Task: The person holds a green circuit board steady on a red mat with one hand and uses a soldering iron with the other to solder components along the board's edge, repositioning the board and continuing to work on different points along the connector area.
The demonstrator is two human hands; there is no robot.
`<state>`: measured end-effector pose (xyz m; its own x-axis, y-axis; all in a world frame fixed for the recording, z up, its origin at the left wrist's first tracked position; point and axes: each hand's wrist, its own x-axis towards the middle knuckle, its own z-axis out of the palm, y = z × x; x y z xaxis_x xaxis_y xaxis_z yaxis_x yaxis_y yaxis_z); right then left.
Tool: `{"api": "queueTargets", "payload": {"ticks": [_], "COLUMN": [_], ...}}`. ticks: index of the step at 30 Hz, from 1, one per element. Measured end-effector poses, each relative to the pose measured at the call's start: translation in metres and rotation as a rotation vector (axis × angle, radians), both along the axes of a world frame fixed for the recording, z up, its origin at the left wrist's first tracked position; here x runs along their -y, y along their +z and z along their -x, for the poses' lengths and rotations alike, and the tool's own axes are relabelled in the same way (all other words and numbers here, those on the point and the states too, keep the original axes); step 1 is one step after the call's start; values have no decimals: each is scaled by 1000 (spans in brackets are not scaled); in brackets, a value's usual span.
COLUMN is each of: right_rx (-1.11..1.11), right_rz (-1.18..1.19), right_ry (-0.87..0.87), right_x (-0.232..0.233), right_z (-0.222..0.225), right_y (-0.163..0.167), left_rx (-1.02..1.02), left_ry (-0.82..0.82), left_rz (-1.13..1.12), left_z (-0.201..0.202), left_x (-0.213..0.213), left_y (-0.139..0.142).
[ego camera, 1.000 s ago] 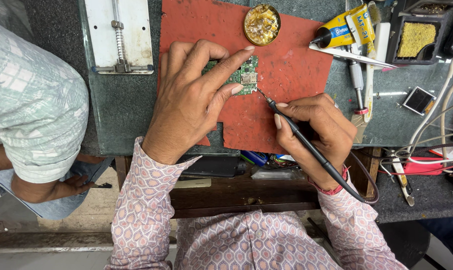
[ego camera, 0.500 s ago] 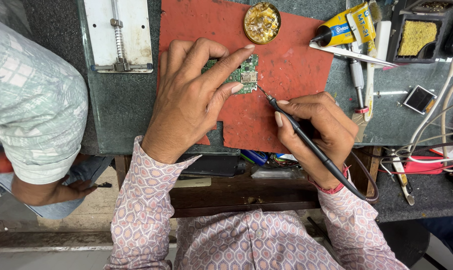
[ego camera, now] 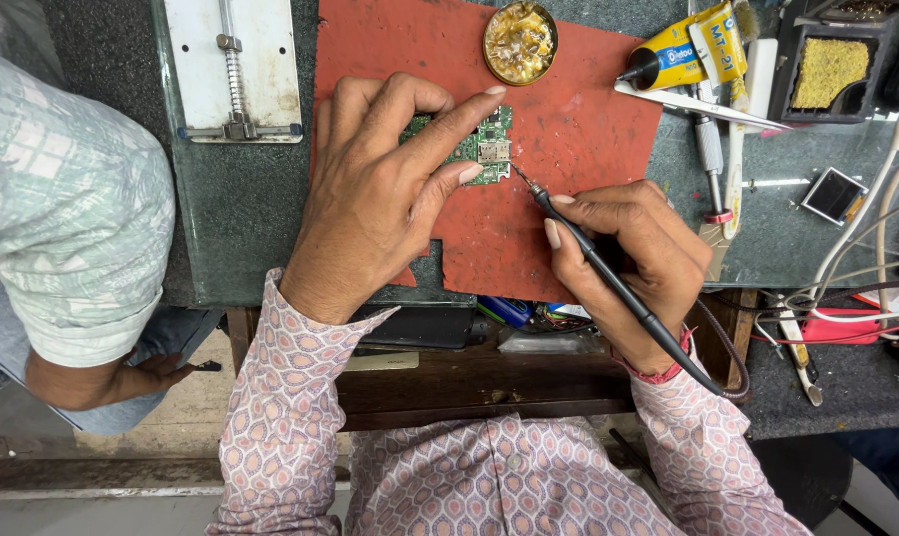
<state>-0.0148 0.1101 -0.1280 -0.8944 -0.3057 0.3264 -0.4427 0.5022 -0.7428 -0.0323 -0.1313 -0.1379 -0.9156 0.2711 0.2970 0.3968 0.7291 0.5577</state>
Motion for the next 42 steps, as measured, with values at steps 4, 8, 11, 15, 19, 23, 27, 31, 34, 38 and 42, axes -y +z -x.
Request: {"api": "queueTargets", "payload": {"ticks": [4,8,11,15,19,23,27,31,34,38,42], "right_rx": [-6,-5,-5,-7,-10,-11,-5,-2,-7,-51,-79], "right_rz": [-16,-19,-18,-13,-14,-12,-8,-9,-15,-44,-72], "right_ry": [14,16,24,37,37,42,50,47,45,45,40], "right_x": [-1,-1,-1,-2,-2,-3,-3,-4,-4,-1,2], "right_z": [1,1,1,1,1,1,1,0,0,-1,-2], "right_y": [1,2,2,1,0,0,1,1,1,1,3], "left_rx": [1,1,1,8,9,11,11,18,9,52,45], "left_ry": [2,-2,-1,0,0,-2,-2,0,-2,-2,-5], "left_rz": [4,1,1,-6,-6,-2,-2,-6,-11,-51,-49], "left_z": [-1,-1,-1,-1,-2,-2,-2,-3,-2,-2,-3], "left_x": [0,0,0,0,0,0,1,1,1,2,4], "left_y": [0,-1,0,0,1,1,1,1,1,2,5]}}
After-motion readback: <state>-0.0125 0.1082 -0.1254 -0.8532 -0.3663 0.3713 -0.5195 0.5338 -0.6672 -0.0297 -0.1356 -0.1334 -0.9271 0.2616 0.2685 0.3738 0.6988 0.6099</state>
